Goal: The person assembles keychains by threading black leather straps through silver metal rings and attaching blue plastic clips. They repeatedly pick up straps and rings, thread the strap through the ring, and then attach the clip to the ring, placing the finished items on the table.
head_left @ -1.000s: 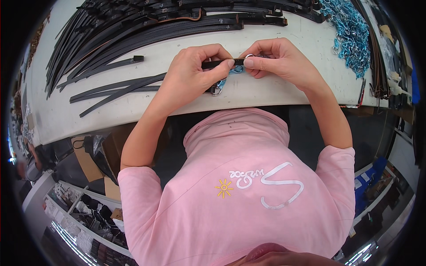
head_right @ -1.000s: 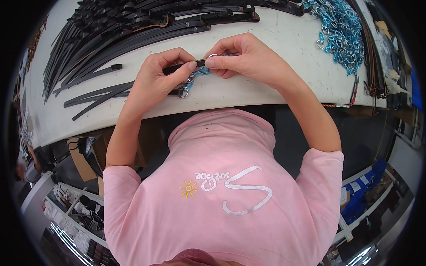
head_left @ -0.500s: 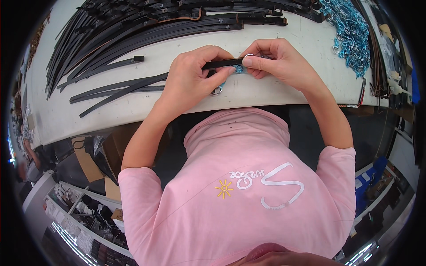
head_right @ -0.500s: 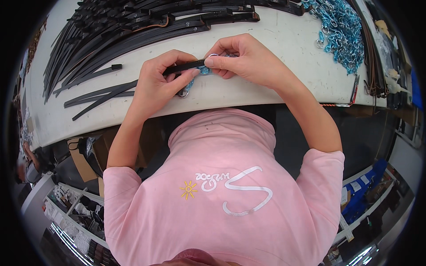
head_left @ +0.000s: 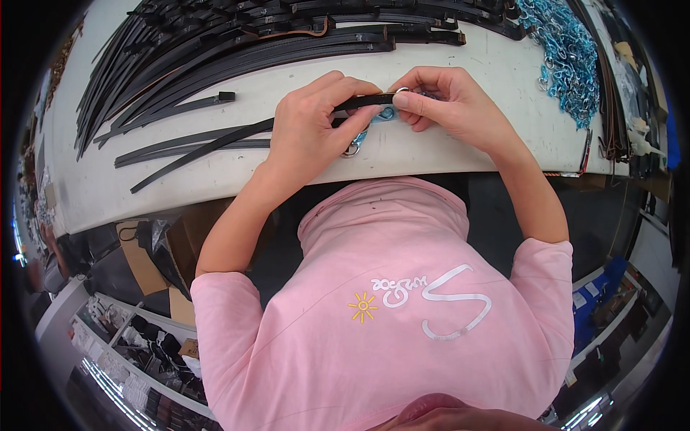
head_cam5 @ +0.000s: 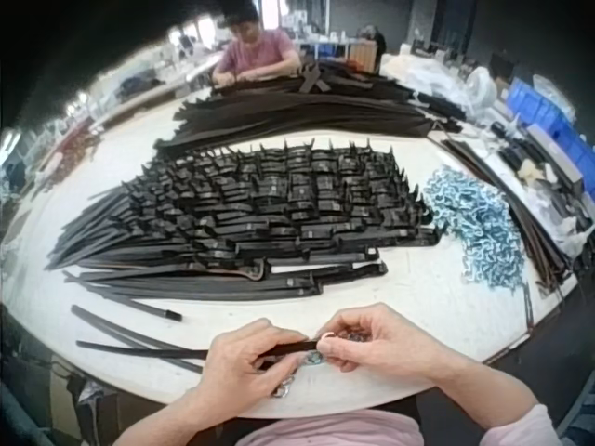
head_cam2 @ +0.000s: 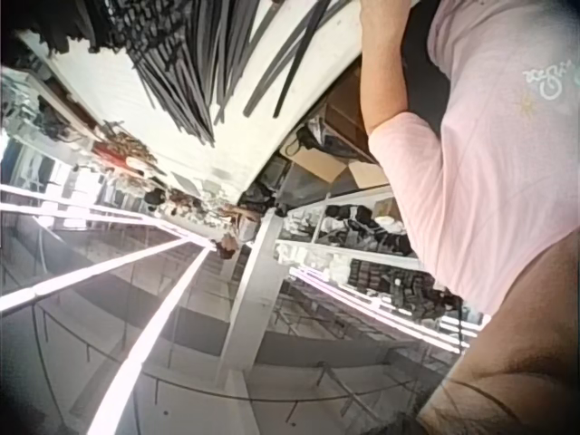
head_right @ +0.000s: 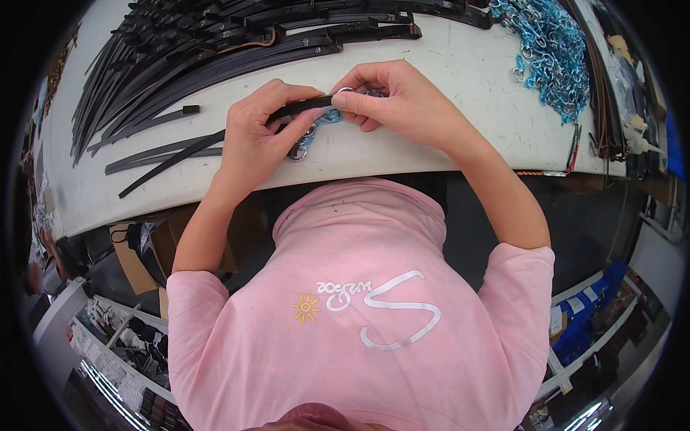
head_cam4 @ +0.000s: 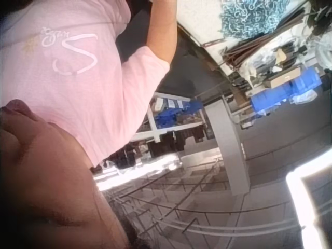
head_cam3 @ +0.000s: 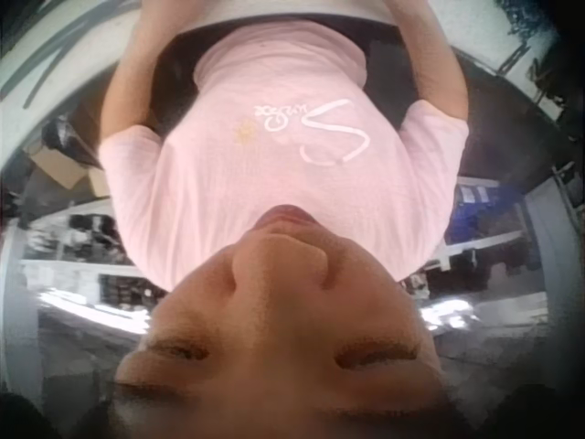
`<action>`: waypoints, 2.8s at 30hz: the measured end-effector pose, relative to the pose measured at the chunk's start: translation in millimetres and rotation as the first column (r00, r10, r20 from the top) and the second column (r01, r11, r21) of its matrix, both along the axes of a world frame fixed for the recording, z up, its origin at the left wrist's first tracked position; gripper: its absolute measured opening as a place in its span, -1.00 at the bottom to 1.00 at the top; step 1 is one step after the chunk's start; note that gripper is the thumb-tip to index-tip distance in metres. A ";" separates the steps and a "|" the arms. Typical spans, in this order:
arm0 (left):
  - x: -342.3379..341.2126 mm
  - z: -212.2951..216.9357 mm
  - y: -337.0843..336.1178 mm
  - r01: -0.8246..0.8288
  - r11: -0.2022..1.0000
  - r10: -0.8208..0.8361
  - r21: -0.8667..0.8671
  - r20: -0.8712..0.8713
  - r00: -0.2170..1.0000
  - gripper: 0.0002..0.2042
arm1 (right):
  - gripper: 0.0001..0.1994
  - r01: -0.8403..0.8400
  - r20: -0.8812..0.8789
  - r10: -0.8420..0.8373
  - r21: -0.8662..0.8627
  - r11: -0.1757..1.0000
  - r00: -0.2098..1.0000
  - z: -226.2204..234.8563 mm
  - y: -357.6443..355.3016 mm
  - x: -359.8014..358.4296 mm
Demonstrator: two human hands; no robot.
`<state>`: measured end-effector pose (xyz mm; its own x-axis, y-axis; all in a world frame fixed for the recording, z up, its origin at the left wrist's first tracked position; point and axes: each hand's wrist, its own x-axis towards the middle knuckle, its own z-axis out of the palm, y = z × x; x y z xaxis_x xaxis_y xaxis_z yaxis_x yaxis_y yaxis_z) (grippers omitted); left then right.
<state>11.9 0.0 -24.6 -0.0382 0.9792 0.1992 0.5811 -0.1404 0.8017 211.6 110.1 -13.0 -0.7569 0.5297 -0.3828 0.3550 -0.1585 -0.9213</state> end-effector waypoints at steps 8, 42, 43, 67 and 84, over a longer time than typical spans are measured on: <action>-0.8 -1.0 0.7 0.034 0.997 -0.033 0.073 -0.019 0.999 -0.79 | -0.73 0.045 -0.036 -0.045 -0.011 0.999 0.998 0.3 -3.3 0.4; -0.1 -4.2 -1.3 0.036 0.990 -0.027 0.136 -0.063 0.998 -0.80 | -0.75 -0.056 -0.025 0.054 -0.092 0.994 0.998 3.5 9.6 2.1; 0.0 -3.8 -1.3 0.035 0.990 -0.027 0.133 -0.060 0.998 -0.80 | -0.75 -0.064 -0.027 0.062 -0.092 0.994 0.998 3.0 10.4 2.5; 0.1 -3.0 -1.8 0.028 0.994 -0.019 0.106 -0.085 0.996 -0.82 | -0.78 -0.079 -0.008 0.079 -0.094 0.992 0.997 4.2 12.1 -0.1; 1.2 -1.9 -3.3 0.026 0.994 -0.012 0.111 -0.127 0.992 -0.85 | -0.75 -0.079 -0.006 0.079 -0.065 0.995 0.997 4.2 10.4 0.6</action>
